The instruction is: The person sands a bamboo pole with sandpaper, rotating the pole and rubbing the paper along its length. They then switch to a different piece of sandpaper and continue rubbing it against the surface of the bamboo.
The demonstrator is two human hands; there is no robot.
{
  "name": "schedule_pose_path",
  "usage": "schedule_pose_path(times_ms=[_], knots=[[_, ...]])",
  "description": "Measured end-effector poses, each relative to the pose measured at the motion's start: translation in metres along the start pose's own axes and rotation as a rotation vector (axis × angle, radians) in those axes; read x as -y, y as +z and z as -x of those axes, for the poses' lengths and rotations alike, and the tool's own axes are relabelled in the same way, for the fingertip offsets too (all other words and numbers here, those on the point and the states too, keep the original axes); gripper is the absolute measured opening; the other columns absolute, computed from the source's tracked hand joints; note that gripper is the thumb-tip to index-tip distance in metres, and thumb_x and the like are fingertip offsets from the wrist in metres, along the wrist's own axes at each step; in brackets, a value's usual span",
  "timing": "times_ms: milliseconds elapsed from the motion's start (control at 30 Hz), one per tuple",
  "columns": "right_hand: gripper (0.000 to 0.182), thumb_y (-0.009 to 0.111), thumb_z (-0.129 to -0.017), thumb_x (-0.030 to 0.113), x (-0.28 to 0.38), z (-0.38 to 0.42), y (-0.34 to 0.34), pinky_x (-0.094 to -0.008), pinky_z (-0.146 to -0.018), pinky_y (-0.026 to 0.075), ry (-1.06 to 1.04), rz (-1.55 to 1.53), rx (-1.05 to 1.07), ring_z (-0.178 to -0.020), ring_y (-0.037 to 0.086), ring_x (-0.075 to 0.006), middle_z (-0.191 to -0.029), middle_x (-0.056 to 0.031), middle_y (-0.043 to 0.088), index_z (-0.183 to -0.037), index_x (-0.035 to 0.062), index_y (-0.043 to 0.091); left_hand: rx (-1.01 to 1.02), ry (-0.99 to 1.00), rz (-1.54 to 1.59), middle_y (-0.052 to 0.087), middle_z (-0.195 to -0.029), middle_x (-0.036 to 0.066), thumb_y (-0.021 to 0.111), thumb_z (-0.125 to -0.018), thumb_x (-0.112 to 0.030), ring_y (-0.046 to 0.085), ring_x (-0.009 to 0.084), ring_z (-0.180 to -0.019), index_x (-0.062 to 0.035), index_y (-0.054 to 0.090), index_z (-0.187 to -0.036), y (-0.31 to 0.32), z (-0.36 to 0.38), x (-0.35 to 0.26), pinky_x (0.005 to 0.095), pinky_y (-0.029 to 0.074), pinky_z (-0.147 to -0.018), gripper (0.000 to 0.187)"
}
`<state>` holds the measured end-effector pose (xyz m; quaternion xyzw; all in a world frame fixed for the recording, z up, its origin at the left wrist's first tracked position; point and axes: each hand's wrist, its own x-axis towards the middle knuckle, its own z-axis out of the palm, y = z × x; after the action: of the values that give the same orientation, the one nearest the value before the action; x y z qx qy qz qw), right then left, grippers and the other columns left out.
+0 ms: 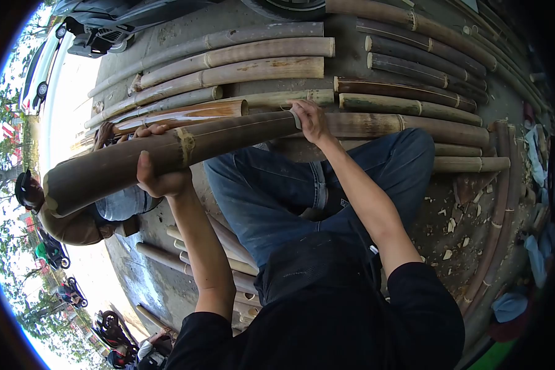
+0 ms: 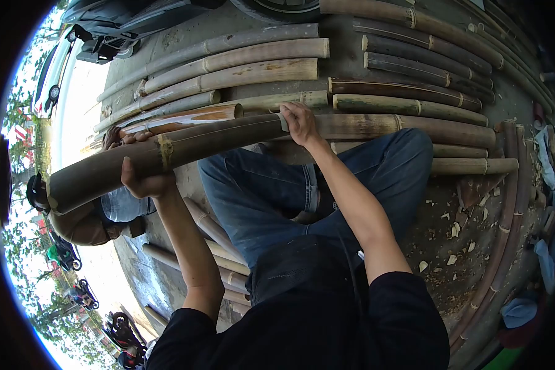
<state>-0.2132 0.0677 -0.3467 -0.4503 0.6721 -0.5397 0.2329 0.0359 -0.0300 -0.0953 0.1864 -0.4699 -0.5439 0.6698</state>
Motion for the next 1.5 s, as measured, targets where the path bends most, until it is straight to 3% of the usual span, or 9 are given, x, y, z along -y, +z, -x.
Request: schedule_pose_path(times_ms=[67,367,567,800,933,1067,1167,1300,1500], knots=[[0.053,0.039,-0.109,0.042,0.043,0.006,0.002,-0.041,-0.088,0.052,-0.069,-0.12,-0.033,-0.097,0.069,-0.0353,-0.1,-0.0165,0.074,-0.109,0.0021,0.074,0.006,0.015,-0.002,0.061,-0.11,0.018,0.063,-0.079,-0.026,0.065,0.0341,-0.1,-0.0042,0.041,-0.14,0.001,0.001,0.001,0.0496,0.051,-0.1,0.068],[0.044,0.044,-0.104,0.037,-0.015,-0.002,-0.009,-0.0454,-0.082,0.05,-0.008,-0.046,0.068,-0.094,0.068,-0.0388,-0.093,-0.0184,0.072,-0.097,0.004,0.073,0.01,0.026,-0.029,0.06,-0.112,0.019,0.062,-0.079,-0.031,0.063,0.034,-0.102,-0.0037,0.041,-0.141,-0.002,0.001,0.003,0.0479,0.047,-0.103,0.07],[0.04,0.045,-0.102,0.038,0.074,0.004,0.009,-0.0459,-0.082,0.051,-0.178,-0.101,-0.043,-0.091,0.067,-0.0385,-0.093,-0.0155,0.072,-0.097,0.0079,0.071,0.035,0.034,-0.008,0.061,-0.112,0.019,0.063,-0.078,-0.031,0.062,0.0343,-0.104,-0.0044,0.042,-0.142,-0.003,0.002,0.001,0.0481,0.046,-0.104,0.072],[0.039,0.049,-0.101,0.038,-0.021,0.008,-0.003,-0.0473,-0.078,0.05,-0.029,0.105,-0.102,-0.086,0.066,-0.0381,-0.089,-0.0153,0.071,-0.092,0.0072,0.071,0.051,0.029,0.035,0.063,-0.111,0.019,0.063,-0.078,-0.033,0.063,0.0349,-0.105,-0.0024,0.048,-0.138,-0.021,-0.003,0.005,0.0483,0.045,-0.106,0.069],[0.038,0.049,-0.1,0.037,0.057,0.01,0.021,-0.0481,-0.079,0.049,-0.114,-0.026,-0.195,-0.086,0.065,-0.0379,-0.086,-0.0152,0.071,-0.09,0.0072,0.071,0.016,-0.007,0.096,0.062,-0.111,0.021,0.066,-0.075,-0.029,0.064,0.0351,-0.102,-0.0053,0.042,-0.14,-0.014,-0.007,0.007,0.0482,0.047,-0.103,0.073],[0.036,0.051,-0.1,0.04,0.178,0.009,0.044,-0.0452,-0.081,0.05,-0.354,-0.048,-0.285,-0.084,0.066,-0.0344,-0.091,-0.0127,0.07,-0.102,0.0083,0.069,0.079,0.018,0.053,0.062,-0.111,0.021,0.066,-0.075,-0.029,0.065,0.0361,-0.102,-0.0035,0.042,-0.139,-0.005,0.001,0.002,0.0484,0.047,-0.103,0.073],[0.038,0.051,-0.102,0.041,0.221,0.003,0.056,-0.045,-0.077,0.051,-0.477,-0.089,-0.27,-0.084,0.066,-0.0343,-0.095,-0.0116,0.07,-0.108,0.0075,0.068,0.07,0.03,-0.003,0.062,-0.111,0.021,0.066,-0.075,-0.029,0.066,0.0366,-0.102,-0.0022,0.042,-0.139,-0.001,0.005,0.0,0.0489,0.046,-0.103,0.073],[0.041,0.047,-0.104,0.041,0.191,0.002,0.053,-0.0453,-0.077,0.051,-0.565,-0.004,-0.306,-0.084,0.066,-0.0358,-0.097,-0.0133,0.07,-0.109,0.0066,0.067,0.053,0.043,0.034,0.065,-0.11,0.022,0.061,-0.078,-0.03,0.065,0.0371,-0.102,-0.0011,0.049,-0.135,-0.008,0.004,0.003,0.0493,0.046,-0.105,0.065],[0.048,0.037,-0.106,0.041,0.026,0.0,0.017,-0.0466,-0.077,0.05,-0.411,0.181,-0.343,-0.084,0.066,-0.0361,-0.091,-0.0148,0.07,-0.101,0.0064,0.069,0.044,0.086,-0.031,0.064,-0.11,0.02,0.063,-0.077,-0.03,0.064,0.0366,-0.104,-0.0033,0.048,-0.134,-0.005,0.012,0.004,0.0487,0.046,-0.105,0.065]])
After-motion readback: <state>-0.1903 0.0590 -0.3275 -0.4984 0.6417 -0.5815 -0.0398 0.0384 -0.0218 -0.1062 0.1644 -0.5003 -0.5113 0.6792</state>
